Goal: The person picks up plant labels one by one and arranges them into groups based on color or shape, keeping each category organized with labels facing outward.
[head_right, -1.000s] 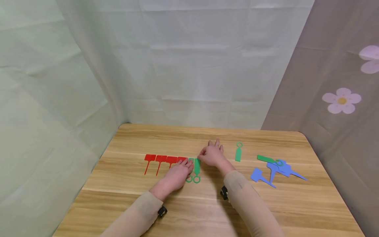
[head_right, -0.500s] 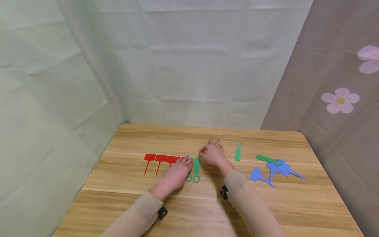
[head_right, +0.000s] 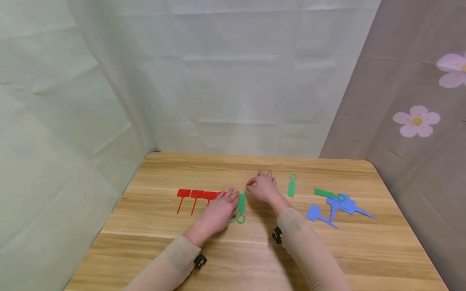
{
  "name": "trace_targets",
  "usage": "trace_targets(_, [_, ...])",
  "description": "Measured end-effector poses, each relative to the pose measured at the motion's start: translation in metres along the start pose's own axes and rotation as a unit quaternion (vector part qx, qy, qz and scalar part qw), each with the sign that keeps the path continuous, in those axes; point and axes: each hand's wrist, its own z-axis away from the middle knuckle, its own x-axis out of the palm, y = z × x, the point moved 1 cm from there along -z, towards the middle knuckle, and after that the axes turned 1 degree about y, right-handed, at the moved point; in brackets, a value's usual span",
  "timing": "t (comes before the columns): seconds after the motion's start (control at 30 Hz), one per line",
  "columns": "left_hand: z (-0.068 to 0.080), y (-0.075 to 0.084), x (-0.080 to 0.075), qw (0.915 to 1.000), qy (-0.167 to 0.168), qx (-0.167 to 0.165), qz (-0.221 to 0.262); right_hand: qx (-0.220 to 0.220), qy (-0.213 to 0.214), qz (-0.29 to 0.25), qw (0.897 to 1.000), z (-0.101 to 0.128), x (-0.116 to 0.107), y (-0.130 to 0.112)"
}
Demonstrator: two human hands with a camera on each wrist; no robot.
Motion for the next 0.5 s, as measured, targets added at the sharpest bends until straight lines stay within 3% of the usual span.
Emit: trace_targets(0.5, [-0.013, 0.014, 0.007, 0.9986, -0.028, 0.014, -0.044, 0.000, 0.030, -0.004, 1.000, 0.007, -0.011, 0.008])
